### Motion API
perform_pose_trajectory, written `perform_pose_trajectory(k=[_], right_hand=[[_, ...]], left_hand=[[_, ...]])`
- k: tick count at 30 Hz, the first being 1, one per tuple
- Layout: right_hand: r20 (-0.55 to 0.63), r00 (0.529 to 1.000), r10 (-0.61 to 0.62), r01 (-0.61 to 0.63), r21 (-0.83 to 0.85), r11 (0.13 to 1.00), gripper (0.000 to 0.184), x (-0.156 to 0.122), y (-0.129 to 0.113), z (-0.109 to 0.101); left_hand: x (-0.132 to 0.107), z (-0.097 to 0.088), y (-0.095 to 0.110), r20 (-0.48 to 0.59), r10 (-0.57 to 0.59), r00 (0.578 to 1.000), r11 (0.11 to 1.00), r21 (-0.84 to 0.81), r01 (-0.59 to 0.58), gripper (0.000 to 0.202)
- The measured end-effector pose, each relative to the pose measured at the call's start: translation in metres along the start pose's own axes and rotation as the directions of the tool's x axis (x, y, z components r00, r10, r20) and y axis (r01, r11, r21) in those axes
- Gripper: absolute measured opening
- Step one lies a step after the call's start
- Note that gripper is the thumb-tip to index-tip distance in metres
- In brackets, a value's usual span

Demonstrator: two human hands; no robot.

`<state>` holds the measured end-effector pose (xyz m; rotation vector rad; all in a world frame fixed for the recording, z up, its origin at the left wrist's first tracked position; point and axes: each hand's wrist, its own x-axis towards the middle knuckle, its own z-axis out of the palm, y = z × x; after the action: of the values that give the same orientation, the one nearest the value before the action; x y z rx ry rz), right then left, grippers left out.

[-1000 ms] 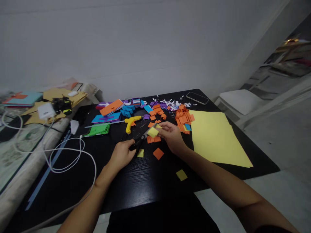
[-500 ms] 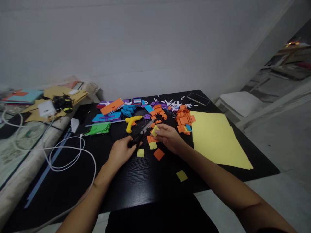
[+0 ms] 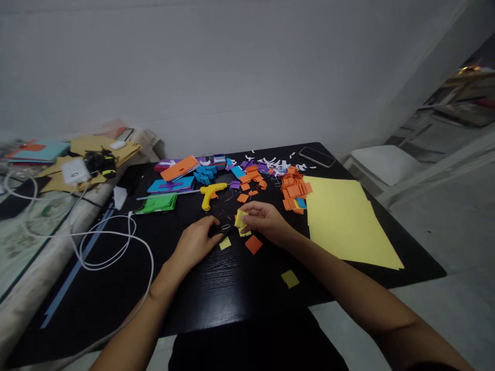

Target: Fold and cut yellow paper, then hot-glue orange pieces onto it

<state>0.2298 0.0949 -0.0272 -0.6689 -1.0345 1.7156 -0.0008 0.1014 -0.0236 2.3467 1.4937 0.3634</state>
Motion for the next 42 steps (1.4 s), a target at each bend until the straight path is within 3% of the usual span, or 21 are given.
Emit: perform_pose_trajectory(k=[5,8,13,20,23,26,30,37,42], right_hand=[[-0.172,0.985,-0.002,0.009,0.042,0.999,0.035,0.005,0.0,-0.007],[-0.203,0.978,0.044,-0.033,0.057,0.998,0.035,0.007,0.001,-0.009],[-0.176,0.984,0.036,-0.029,0.04,0.999,0.035,0.006,0.003,-0.007],[-0.155,0.986,-0.056,0.034,-0.138,0.99,0.033,0.002,0.007,-0.001],[-0.155,0.985,-0.073,0.045,-0.173,0.984,0.032,0.001,0.01,0.001],[-0.149,0.986,-0.081,0.049,-0.202,0.978,0.03,0.001,0.015,0.003],[-0.116,0.99,-0.074,0.046,-0.229,0.972,0.03,0.0,0.022,0.004],[-0.053,0.997,-0.057,0.041,-0.261,0.965,0.03,-0.001,0.022,0.005],[-0.04,0.992,-0.122,0.1,-0.354,0.93,0.023,-0.001,0.019,0.009]], left_hand=[[0.001,0.001,-0.001,-0.023,-0.009,1.0,1.0,-0.016,0.009,0.021],[0.0,0.001,-0.002,-0.029,0.027,0.999,0.999,-0.042,-0.028,0.021],[-0.002,0.002,0.0,-0.041,0.038,0.998,0.995,-0.093,-0.041,0.023],[-0.003,0.002,0.002,-0.028,0.063,0.998,0.996,-0.058,-0.065,0.018],[-0.005,-0.001,0.006,-0.105,0.114,0.988,0.987,-0.101,-0.124,0.013],[-0.008,-0.001,0.014,-0.237,0.114,0.965,0.947,-0.267,-0.177,0.019],[-0.011,0.007,0.022,-0.282,0.113,0.953,0.879,-0.42,-0.228,0.016],[-0.011,0.014,0.021,-0.324,0.188,0.927,0.876,-0.372,-0.307,0.012],[-0.013,0.012,0.021,-0.31,0.253,0.916,0.872,-0.338,-0.355,0.011]])
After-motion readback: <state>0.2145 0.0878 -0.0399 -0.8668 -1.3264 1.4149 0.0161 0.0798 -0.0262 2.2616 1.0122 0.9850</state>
